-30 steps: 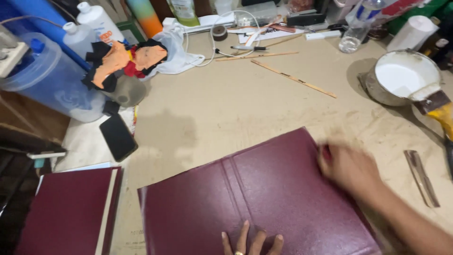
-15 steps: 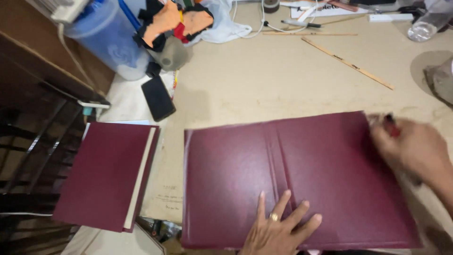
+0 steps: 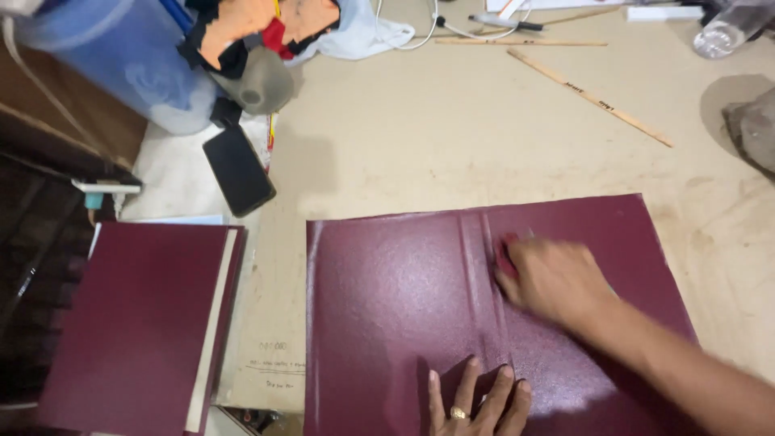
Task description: The person applies glue to a board, attaches a spine strip, and presses a cover board into place. They then wipe a maroon cover sheet with a cloth and place it over the assembled board. The person handles boards, glue, a brush, a cloth, and a cover sheet.
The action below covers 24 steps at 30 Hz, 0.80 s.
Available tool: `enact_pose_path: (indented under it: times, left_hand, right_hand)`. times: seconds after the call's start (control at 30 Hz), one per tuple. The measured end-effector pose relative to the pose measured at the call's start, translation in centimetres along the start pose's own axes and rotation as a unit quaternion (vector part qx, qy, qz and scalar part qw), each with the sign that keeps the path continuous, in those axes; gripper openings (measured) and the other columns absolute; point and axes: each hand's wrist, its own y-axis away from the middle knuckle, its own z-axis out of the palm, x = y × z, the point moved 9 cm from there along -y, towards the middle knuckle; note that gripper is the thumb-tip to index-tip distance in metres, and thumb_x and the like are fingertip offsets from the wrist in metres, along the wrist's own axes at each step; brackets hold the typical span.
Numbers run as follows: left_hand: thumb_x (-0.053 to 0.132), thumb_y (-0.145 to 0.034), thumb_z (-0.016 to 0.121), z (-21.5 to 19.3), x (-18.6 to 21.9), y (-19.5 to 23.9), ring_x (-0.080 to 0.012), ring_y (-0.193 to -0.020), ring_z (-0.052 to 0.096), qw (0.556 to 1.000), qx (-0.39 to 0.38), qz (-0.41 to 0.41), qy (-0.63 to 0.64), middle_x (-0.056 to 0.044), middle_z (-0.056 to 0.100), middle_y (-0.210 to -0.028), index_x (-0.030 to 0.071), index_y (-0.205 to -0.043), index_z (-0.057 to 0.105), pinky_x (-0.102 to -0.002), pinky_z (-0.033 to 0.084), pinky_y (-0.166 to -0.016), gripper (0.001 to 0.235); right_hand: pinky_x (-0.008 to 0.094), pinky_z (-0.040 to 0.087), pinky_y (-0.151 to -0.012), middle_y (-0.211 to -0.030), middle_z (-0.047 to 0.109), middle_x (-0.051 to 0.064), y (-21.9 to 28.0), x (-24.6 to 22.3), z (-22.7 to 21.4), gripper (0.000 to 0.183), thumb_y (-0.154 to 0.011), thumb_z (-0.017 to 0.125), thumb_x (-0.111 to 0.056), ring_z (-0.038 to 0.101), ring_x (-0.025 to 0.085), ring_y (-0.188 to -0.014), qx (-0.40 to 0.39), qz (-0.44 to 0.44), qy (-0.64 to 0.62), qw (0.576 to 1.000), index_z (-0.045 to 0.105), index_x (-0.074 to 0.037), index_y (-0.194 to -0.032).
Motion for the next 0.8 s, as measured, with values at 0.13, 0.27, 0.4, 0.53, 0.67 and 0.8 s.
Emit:
enact_pose_path:
  times: [0.13,0.27,0.4,0.53,0.67,0.8]
  left_hand:
    - [0.057,-0.112,0.036,-0.5,0.7,0.0,-0.0338,-0.117,0.069,1.000,-0.023,-0.007,0.001,0.008,0.075,-0.125,0.028,-0.130,0.063,-0.070,0.043,-0.095,0.044]
    - [0.012,-0.098,0.058,-1.7,0.4,-0.8,-0.0367,-0.119,0.065,0.996,-0.068,-0.025,0.044,-0.002,0.071,-0.123,0.026,-0.129,0.065,-0.075,0.041,-0.097,0.035]
    - [0.074,-0.090,0.045,0.6,0.6,1.4,-0.0520,-0.128,0.047,0.952,-0.261,-0.023,0.158,-0.017,0.058,-0.140,0.015,-0.148,0.055,-0.085,0.016,-0.098,0.083]
    - [0.072,-0.078,0.064,1.6,0.2,3.4,-0.0393,-0.145,0.036,0.962,-0.251,0.030,0.100,-0.005,0.050,-0.157,0.021,-0.157,0.046,-0.080,0.012,-0.107,0.096]
    - [0.059,-0.084,0.064,0.8,0.8,3.3,-0.0274,-0.138,0.049,0.985,-0.134,0.091,0.051,0.008,0.059,-0.147,0.032,-0.142,0.060,-0.074,0.029,-0.107,0.063]
    - [0.023,-0.094,0.052,-1.5,-0.3,4.1,-0.0151,-0.082,0.068,0.982,0.146,0.090,0.083,0.011,0.068,-0.083,0.031,-0.094,0.070,-0.058,0.051,-0.093,0.020]
  right_hand:
    - [0.059,0.057,-0.077,-0.101,0.074,0.021,-6.1,0.4,-3.7,0.046,-0.101,0.042,-0.043,0.071,0.047,-0.090,0.072,0.044,-0.048,0.995,0.067,-0.006,-0.094]
    - [0.056,0.055,-0.075,-0.100,0.073,0.020,-4.0,-0.1,-3.0,0.041,-0.099,0.043,-0.036,0.070,0.044,-0.085,0.079,0.045,-0.089,0.992,0.064,-0.004,-0.086]
    - [0.056,0.055,-0.054,-0.073,0.071,0.014,5.4,-2.1,2.5,0.037,-0.099,0.048,-0.045,0.070,0.043,-0.067,0.093,-0.061,-0.012,0.994,0.062,-0.015,-0.082]
    - [0.057,0.051,-0.074,-0.091,0.075,0.007,13.3,2.1,7.6,0.038,-0.092,0.056,-0.055,0.069,0.038,-0.094,-0.020,-0.029,-0.086,0.996,0.065,-0.019,-0.083]
    - [0.029,0.050,-0.057,-0.062,0.061,-0.009,18.6,10.3,2.3,0.041,-0.098,0.056,-0.047,0.058,0.004,-0.059,0.048,0.072,-0.347,0.934,0.071,-0.019,-0.073]
    - [0.042,0.056,-0.079,-0.102,0.078,0.013,24.4,21.3,-1.8,0.049,-0.097,0.041,-0.061,0.073,0.031,-0.095,0.040,0.413,-0.196,0.888,0.056,-0.033,-0.133]
